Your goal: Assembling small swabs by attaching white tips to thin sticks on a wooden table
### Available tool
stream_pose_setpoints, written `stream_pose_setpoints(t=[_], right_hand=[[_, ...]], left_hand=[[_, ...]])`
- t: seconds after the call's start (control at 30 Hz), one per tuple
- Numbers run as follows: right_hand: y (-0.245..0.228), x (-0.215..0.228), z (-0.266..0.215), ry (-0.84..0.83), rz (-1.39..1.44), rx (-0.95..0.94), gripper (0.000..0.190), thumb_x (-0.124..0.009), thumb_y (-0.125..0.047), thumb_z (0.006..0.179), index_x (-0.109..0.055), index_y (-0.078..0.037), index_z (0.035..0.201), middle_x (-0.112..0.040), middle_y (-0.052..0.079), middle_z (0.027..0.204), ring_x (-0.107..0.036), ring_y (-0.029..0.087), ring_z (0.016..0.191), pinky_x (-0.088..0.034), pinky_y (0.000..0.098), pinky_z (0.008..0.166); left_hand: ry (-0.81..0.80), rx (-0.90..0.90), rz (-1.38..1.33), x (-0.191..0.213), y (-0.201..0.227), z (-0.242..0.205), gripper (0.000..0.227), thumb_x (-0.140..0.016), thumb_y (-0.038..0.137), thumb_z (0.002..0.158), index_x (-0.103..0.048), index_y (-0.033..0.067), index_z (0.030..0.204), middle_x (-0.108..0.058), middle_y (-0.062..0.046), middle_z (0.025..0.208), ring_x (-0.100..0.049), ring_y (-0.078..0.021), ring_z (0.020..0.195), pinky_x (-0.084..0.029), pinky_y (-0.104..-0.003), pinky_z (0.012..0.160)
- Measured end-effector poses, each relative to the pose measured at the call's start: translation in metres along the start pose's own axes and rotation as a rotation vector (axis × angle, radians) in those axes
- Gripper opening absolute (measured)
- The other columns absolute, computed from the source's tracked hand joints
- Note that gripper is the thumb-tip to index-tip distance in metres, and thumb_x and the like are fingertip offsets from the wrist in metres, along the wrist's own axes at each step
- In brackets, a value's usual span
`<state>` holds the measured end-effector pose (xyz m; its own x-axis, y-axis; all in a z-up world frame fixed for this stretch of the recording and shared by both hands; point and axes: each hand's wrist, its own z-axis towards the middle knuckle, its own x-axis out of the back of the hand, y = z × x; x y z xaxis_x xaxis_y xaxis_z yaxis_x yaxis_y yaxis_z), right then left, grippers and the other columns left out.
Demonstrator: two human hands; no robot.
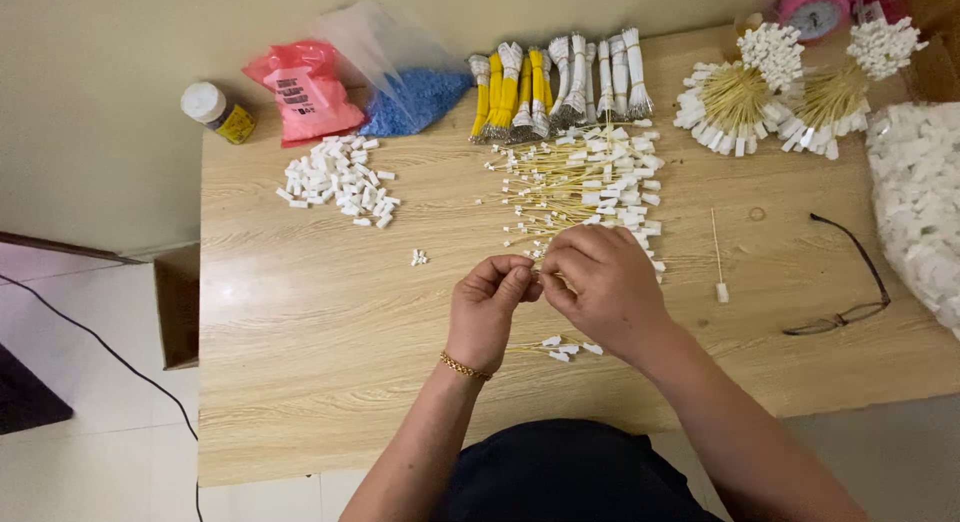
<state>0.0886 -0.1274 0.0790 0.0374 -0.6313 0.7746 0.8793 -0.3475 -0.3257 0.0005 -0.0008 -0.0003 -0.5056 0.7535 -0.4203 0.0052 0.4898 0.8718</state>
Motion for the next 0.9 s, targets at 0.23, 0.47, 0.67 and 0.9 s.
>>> stream_pose_setpoints(t=[0.23, 0.47, 0.67, 0.9], right_hand=[[0.016, -0.022, -0.016, -0.030, 0.032, -0.044, 0.014, -0.069, -0.015, 0.080, -0.056, -0.019, 0.073, -0.062, -0.006, 0.089, -0.065, 0.020, 0.084, -0.047, 0.0346, 0.075], [0.037, -0.050, -0.045, -0.201, 0.015, -0.148, 0.006, -0.066, -0.019, 0.086, -0.062, -0.015, 0.088, -0.062, 0.003, 0.092, -0.066, 0.027, 0.086, -0.050, 0.0418, 0.075], [0.051, -0.060, -0.118, -0.870, -0.039, -0.520, 0.029, -0.064, -0.021, 0.080, -0.063, -0.007, 0.107, -0.062, 0.016, 0.104, -0.066, 0.038, 0.094, -0.055, 0.0501, 0.075], [0.063, -0.066, -0.152, -0.898, 0.016, -0.509, 0.021, -0.067, -0.025, 0.082, -0.065, -0.009, 0.095, -0.063, 0.015, 0.091, -0.068, 0.039, 0.085, -0.055, 0.0473, 0.073]], left_hand=[[0.024, -0.003, 0.038, 0.003, -0.022, 0.007, 0.010, -0.062, 0.003, 0.093, -0.067, -0.0013, 0.099, -0.067, -0.011, 0.078, -0.067, -0.0149, 0.070, -0.058, -0.027, 0.069], [0.057, 0.056, 0.222, 0.024, -0.064, 0.034, 0.008, -0.065, 0.004, 0.091, -0.067, -0.0010, 0.097, -0.066, -0.010, 0.080, -0.064, -0.0149, 0.070, -0.056, -0.026, 0.066], [0.124, 0.091, 0.419, 0.035, -0.081, 0.056, 0.013, -0.068, 0.008, 0.089, -0.070, 0.0044, 0.101, -0.070, -0.012, 0.085, -0.067, -0.0175, 0.069, -0.057, -0.027, 0.064], [0.144, 0.002, 0.822, 0.046, -0.081, 0.044, 0.033, -0.068, 0.015, 0.085, -0.067, 0.0131, 0.118, -0.064, -0.017, 0.111, -0.071, -0.0341, 0.087, -0.059, -0.039, 0.076]])
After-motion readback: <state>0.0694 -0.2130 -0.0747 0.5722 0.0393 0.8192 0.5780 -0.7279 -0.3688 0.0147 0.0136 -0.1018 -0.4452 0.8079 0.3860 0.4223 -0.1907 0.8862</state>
